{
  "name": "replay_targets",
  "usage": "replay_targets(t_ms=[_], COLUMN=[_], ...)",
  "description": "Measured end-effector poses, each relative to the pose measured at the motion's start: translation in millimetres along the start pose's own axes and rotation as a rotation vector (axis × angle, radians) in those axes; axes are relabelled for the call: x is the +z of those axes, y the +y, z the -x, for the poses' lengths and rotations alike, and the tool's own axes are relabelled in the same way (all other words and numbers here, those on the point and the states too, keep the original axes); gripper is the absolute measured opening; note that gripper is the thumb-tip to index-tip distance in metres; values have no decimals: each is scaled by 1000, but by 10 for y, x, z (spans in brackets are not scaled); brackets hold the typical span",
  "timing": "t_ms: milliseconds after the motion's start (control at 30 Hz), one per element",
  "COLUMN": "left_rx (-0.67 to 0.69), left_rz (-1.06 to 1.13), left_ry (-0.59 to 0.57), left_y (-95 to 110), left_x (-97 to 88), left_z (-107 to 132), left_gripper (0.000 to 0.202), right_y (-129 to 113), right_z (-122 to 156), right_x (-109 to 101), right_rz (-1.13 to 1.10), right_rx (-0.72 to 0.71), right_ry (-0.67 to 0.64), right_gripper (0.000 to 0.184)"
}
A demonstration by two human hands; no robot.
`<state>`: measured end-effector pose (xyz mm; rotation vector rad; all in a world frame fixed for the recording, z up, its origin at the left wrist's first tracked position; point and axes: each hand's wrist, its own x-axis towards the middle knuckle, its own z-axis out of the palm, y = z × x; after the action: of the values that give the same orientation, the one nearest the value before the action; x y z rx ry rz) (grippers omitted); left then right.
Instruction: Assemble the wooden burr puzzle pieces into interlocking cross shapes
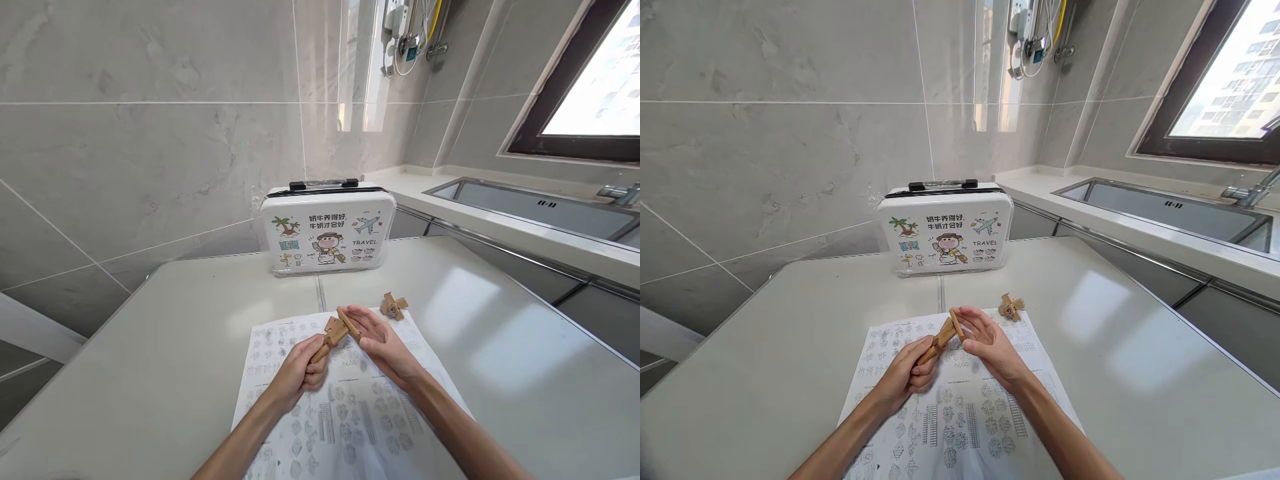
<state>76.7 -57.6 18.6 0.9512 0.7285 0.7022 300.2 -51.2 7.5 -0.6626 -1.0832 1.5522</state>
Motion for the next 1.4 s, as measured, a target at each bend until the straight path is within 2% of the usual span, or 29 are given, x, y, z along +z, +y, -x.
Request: replay_targets(t_ms=[300, 533, 933, 1133, 1400], left_rx=[-29, -32, -42, -24, -17], left_rz=[-9, -23, -97, -84, -83], left_ry=[-2, -21, -25, -29, -17], left_y=[29, 31, 45, 10, -20], left_x=[1, -23, 10, 35, 58], left_z=[4, 11, 27, 14, 9], left_gripper=[40, 45, 47, 46, 46], right_y=[-72, -81, -70, -44, -16], right_z=[-1, 8, 34, 51, 41], right_x=[11, -7, -3, 31, 18], right_rz=[122, 197, 241, 280, 223], right_rx=[-6, -21, 45, 51, 40], right_ry=[-64, -94, -182, -241, -260], right_gripper=[74, 70, 79, 75, 72])
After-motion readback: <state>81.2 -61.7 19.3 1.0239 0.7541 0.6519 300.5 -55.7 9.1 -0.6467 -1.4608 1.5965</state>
